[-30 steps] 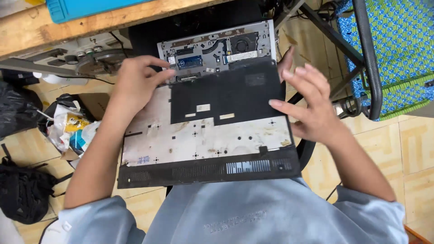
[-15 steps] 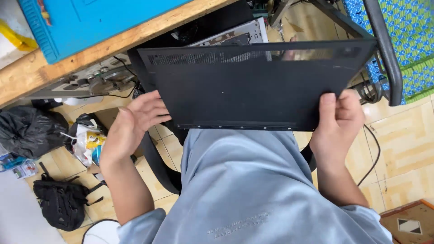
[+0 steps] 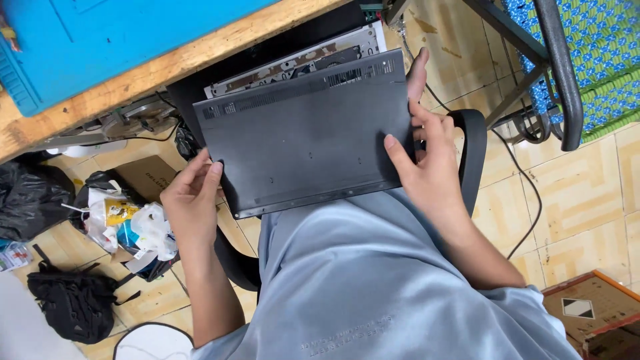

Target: Applying thermal paste to internal components and reassembling the bottom cover of a laptop.

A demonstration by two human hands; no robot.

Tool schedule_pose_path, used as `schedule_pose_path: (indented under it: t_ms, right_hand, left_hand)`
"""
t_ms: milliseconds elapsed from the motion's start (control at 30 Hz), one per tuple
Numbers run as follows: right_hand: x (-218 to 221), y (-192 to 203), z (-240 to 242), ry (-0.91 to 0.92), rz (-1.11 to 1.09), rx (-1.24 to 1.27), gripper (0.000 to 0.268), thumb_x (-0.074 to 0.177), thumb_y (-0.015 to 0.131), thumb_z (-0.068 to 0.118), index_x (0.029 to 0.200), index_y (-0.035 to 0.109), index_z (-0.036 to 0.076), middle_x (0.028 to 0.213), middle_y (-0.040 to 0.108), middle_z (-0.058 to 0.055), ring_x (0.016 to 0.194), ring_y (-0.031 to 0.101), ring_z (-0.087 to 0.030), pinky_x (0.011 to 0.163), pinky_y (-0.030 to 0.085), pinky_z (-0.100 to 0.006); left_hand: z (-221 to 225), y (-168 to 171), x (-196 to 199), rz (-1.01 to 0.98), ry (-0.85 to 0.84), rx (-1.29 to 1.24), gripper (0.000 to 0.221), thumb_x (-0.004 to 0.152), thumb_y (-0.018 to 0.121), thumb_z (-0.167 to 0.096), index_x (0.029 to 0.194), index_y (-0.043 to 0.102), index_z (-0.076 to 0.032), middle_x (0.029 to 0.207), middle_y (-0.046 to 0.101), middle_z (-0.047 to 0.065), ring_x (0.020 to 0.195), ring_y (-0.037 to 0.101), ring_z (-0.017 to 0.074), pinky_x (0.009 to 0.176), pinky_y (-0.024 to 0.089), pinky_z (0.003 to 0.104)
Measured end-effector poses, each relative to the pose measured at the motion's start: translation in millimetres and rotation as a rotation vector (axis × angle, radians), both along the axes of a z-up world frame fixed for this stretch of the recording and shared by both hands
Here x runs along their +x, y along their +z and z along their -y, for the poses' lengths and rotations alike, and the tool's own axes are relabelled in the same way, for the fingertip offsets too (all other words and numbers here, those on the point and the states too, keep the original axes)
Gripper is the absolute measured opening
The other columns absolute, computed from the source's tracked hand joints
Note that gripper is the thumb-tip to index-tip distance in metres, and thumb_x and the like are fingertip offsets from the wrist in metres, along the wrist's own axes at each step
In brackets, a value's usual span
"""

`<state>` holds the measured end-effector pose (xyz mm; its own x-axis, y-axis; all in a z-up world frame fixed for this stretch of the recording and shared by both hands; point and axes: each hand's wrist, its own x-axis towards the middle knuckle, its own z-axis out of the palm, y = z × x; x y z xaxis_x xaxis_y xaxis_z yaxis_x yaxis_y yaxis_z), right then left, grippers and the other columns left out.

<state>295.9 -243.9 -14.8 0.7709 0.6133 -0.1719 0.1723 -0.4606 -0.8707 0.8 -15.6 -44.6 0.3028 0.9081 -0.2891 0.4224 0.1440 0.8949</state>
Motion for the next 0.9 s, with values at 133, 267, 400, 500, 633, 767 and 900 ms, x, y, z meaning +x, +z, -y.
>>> schedule_pose_path:
  t_ms: [133,267,400,500,633,767,900]
  right_hand:
    - [-2.7,-5.5,-13.1,0.040,0.074,-0.084,0.060,0.105,0.080,0.008,0.158,0.055,-0.007,0.125,0.047,-0.021,0.110,0.061,-0.034,0.076,0.060,-0.039]
    - [0.3,-17.9,-25.2,0.040,0.176,-0.115,0.060,0.105,0.083,0.008,0.156,0.059,-0.009,0.123,0.048,-0.022,0.107,0.061,-0.034,0.079,0.060,-0.040]
    - [7.0,-21.4,-37.0,0.049,0.244,-0.150,0.057,0.106,0.084,0.013,0.155,0.062,-0.008,0.121,0.050,-0.023,0.107,0.064,-0.041,0.080,0.060,-0.042]
    - [6.8,-24.9,-41.7,0.059,0.307,-0.175,0.056,0.106,0.084,0.015,0.154,0.064,-0.007,0.121,0.052,-0.021,0.109,0.064,-0.040,0.085,0.059,-0.042]
    - [-5.1,-24.6,-46.4,0.079,0.260,-0.102,0.058,0.105,0.083,0.016,0.155,0.062,-0.004,0.121,0.054,-0.020,0.108,0.064,-0.038,0.089,0.058,-0.042]
    - [-15.4,-14.4,-56.8,0.098,0.216,-0.023,0.058,0.104,0.080,0.008,0.158,0.060,-0.001,0.124,0.055,-0.020,0.109,0.066,-0.043,0.093,0.057,-0.045]
    - [0.4,-16.7,-45.7,0.088,0.227,0.003,0.055,0.106,0.078,0.009,0.158,0.062,0.002,0.121,0.060,-0.018,0.110,0.066,-0.041,0.095,0.055,-0.045]
  left_hand:
    - [4.7,-16.4,1.1,-0.056,0.000,0.201,0.033,0.111,0.078,-0.003,0.144,0.073,-0.005,0.101,0.072,0.019,0.088,0.066,0.0169,0.066,0.062,0.029]
    - [6.7,-28.1,5.6,-0.122,0.007,0.258,0.031,0.110,0.081,-0.006,0.140,0.076,-0.004,0.098,0.071,0.020,0.089,0.069,0.0187,0.065,0.060,0.027]
    - [5.1,-35.4,7.4,-0.155,-0.001,0.264,0.031,0.110,0.082,-0.007,0.140,0.077,-0.004,0.095,0.068,0.019,0.088,0.069,0.0198,0.064,0.058,0.027]
    - [8.0,-35.8,7.0,-0.145,0.023,0.270,0.033,0.110,0.082,-0.006,0.142,0.076,-0.002,0.094,0.065,0.020,0.088,0.067,0.0201,0.066,0.058,0.027]
    - [5.6,-24.9,7.2,-0.051,0.017,0.262,0.048,0.114,0.073,-0.008,0.159,0.056,-0.004,0.127,0.058,0.028,0.116,0.061,0.0340,0.092,0.054,0.044]
    - [0.6,-13.4,5.7,0.089,0.010,0.106,0.060,0.122,0.057,-0.001,0.176,0.032,-0.009,0.130,0.071,0.037,0.123,0.069,0.0387,0.100,0.062,0.051]
    - [13.4,-29.9,6.7,0.156,0.063,0.058,0.059,0.121,0.057,-0.004,0.176,0.033,-0.008,0.122,0.072,0.036,0.115,0.074,0.0374,0.095,0.066,0.053]
